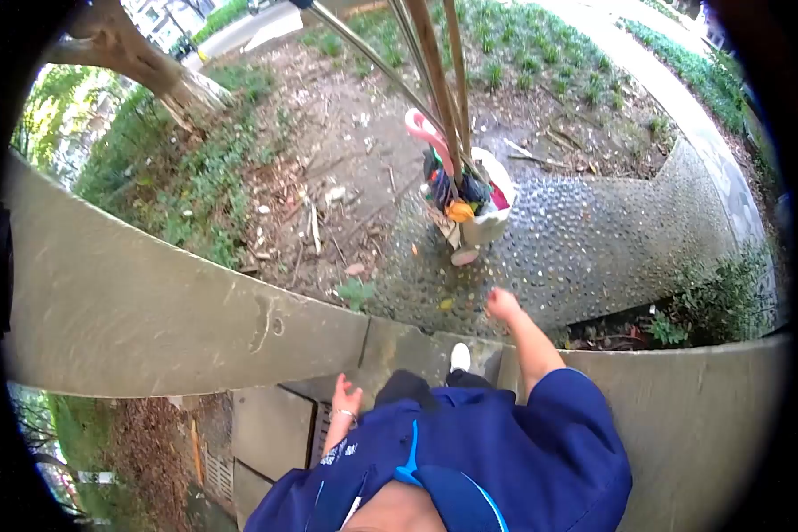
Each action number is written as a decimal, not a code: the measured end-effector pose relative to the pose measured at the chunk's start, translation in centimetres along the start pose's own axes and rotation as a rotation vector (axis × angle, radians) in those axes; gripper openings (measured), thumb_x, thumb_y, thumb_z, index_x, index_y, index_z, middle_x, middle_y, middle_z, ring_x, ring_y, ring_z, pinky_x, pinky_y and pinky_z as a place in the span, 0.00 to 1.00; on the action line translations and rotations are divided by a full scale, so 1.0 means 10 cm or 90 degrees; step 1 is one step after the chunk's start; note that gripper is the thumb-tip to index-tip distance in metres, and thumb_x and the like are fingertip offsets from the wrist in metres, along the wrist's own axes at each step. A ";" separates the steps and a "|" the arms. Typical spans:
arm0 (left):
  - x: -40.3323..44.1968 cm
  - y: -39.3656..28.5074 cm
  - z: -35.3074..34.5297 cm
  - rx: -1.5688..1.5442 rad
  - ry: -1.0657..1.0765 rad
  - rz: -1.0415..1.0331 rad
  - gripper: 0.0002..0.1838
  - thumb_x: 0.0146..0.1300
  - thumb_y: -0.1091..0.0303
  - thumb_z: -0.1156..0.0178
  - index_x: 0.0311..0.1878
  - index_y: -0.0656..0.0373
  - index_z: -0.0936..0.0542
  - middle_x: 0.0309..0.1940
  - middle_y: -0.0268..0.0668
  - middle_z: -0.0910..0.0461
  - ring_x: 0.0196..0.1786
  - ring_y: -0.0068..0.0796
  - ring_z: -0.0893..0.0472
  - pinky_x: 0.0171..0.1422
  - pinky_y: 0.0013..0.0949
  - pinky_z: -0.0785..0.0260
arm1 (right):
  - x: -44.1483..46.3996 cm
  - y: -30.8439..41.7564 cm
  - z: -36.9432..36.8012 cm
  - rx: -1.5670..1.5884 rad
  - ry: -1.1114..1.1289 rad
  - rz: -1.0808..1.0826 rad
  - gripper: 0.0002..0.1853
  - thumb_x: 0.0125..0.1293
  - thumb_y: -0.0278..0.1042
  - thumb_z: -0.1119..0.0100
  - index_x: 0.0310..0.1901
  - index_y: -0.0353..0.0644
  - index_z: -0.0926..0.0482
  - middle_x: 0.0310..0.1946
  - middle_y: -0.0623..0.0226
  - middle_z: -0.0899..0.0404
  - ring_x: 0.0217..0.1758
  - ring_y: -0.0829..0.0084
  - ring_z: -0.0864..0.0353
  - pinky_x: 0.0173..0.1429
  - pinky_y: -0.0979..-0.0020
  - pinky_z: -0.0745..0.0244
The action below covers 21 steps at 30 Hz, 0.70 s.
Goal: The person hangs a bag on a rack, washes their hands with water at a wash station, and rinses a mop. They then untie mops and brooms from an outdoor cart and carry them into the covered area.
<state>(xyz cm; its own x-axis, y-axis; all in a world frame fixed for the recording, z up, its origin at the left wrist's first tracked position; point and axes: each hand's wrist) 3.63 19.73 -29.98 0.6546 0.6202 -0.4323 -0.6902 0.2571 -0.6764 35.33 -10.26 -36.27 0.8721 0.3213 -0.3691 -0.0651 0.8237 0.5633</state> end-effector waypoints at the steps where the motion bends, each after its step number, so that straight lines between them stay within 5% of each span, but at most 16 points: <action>1: 0.00 -0.10 0.04 -0.003 -0.034 -0.004 0.37 0.46 0.71 0.43 0.60 0.53 0.49 0.45 0.44 0.32 0.31 0.26 0.25 0.36 0.28 0.32 | 0.16 0.01 0.05 -0.003 -0.032 0.027 0.12 0.46 0.34 0.52 0.33 0.43 0.26 0.31 0.57 0.25 0.36 0.61 0.26 0.42 0.67 0.31; 4: 0.19 -0.12 0.03 -0.098 -0.007 0.057 0.36 0.47 0.71 0.44 0.60 0.53 0.49 0.46 0.44 0.32 0.31 0.26 0.25 0.37 0.28 0.32 | 0.34 0.16 0.24 0.058 -0.085 0.058 0.12 0.47 0.33 0.52 0.35 0.41 0.27 0.28 0.60 0.24 0.33 0.66 0.25 0.39 0.69 0.30; 11: 0.94 -0.95 0.12 -0.176 0.035 -0.100 0.36 0.47 0.71 0.44 0.60 0.54 0.49 0.49 0.46 0.35 0.30 0.26 0.25 0.36 0.26 0.32 | 0.33 0.56 0.87 0.212 0.126 -0.119 0.14 0.48 0.29 0.51 0.40 0.39 0.30 0.23 0.67 0.27 0.23 0.77 0.28 0.28 0.76 0.31; 13: 1.08 -1.20 0.14 -0.222 0.030 -0.159 0.36 0.48 0.74 0.45 0.60 0.53 0.50 0.50 0.46 0.36 0.30 0.24 0.26 0.35 0.25 0.32 | 0.56 0.59 1.05 0.069 0.044 -0.019 0.13 0.46 0.31 0.50 0.36 0.37 0.29 0.25 0.63 0.25 0.29 0.73 0.25 0.36 0.73 0.30; 17: 1.18 -1.46 0.32 -0.269 0.052 -0.193 0.35 0.49 0.75 0.46 0.60 0.53 0.50 0.50 0.44 0.36 0.31 0.24 0.26 0.36 0.25 0.32 | 1.04 1.44 1.41 0.229 -0.128 0.231 0.13 0.53 0.26 0.50 0.42 0.36 0.33 0.30 0.68 0.27 0.30 0.82 0.29 0.35 0.79 0.32; 18: 1.22 -1.48 0.35 -0.279 0.057 -0.192 0.35 0.50 0.75 0.47 0.60 0.54 0.50 0.50 0.44 0.36 0.32 0.23 0.26 0.36 0.24 0.32 | 1.16 1.73 1.47 0.436 -0.124 0.256 0.14 0.53 0.24 0.49 0.43 0.37 0.34 0.30 0.69 0.28 0.32 0.83 0.30 0.38 0.80 0.33; 21: 1.33 -1.39 0.42 -0.312 0.059 -0.174 0.33 0.51 0.75 0.48 0.60 0.54 0.50 0.49 0.44 0.36 0.33 0.24 0.26 0.35 0.23 0.32 | 1.32 2.60 1.83 0.380 -0.362 0.441 0.18 0.51 0.22 0.47 0.45 0.39 0.36 0.32 0.70 0.30 0.33 0.83 0.31 0.36 0.82 0.34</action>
<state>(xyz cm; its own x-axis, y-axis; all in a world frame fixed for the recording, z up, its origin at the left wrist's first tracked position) 20.66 27.49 -23.81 0.8289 0.5059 -0.2389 -0.2828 0.0106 -0.9591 54.04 6.88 -12.96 0.8438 0.2395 0.4802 -0.5188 0.1357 0.8441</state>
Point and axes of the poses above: each hand's wrist, its own x-axis towards the middle knuckle, its own z-axis out of the back of the hand, y = z × x
